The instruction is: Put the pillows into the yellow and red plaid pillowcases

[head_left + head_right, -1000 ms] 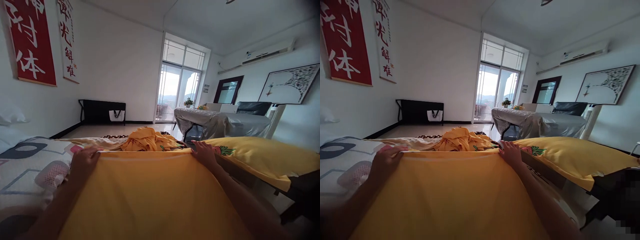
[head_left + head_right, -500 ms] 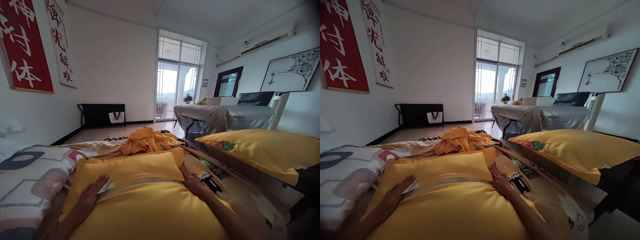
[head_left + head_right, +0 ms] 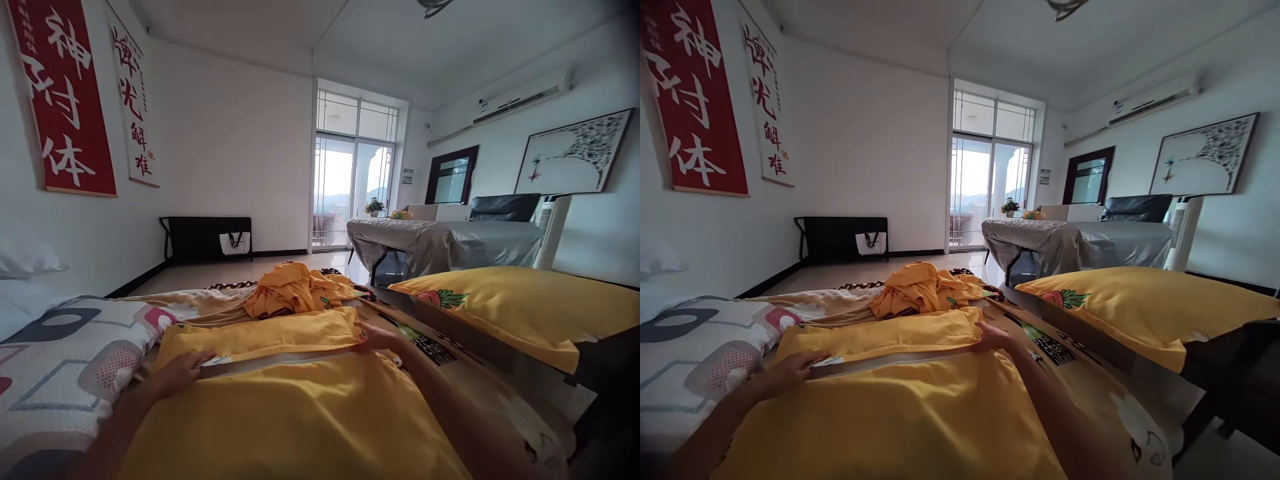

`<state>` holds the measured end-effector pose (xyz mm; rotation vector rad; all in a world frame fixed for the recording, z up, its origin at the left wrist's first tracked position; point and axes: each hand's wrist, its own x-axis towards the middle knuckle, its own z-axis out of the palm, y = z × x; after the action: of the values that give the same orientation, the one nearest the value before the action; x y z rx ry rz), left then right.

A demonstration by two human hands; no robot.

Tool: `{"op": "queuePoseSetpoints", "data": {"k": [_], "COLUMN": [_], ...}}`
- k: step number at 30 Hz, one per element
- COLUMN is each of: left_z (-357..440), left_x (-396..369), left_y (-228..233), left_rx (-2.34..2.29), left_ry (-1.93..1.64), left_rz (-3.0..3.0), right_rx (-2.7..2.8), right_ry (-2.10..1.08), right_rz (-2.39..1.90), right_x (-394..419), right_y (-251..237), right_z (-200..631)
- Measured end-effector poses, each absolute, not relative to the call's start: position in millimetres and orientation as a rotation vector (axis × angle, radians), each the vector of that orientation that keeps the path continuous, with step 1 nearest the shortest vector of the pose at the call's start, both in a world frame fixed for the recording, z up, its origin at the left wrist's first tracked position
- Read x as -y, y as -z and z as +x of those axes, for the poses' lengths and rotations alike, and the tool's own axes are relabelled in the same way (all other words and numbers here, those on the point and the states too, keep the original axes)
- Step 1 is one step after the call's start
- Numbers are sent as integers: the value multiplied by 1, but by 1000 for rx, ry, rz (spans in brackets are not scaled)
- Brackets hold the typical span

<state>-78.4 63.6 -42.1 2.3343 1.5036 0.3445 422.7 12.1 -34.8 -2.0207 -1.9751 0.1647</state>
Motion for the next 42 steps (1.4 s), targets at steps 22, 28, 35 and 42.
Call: {"op": "queuePoseSetpoints", "data": {"k": [22,28,35,42], "left_z": [-67,-61,-65,-85], "left_x": [-73,-59,-47,-28], "left_y": [113,103,97,93], "left_rx": [-1225,-1284,-1450,-1434], "left_ry": [-1536,-1645,-1548,-1123], "left_rz": [1427,1368,1588,2007], "right_rx": [2108,2128,2328,2371], "right_ry": [-99,234,332,196], "right_rz": [-1022,-933,-868,-941], "right_x": [-42,-39,-35,-35], "right_y": [114,112,111,107], "right_z": [96,93,93,91]}}
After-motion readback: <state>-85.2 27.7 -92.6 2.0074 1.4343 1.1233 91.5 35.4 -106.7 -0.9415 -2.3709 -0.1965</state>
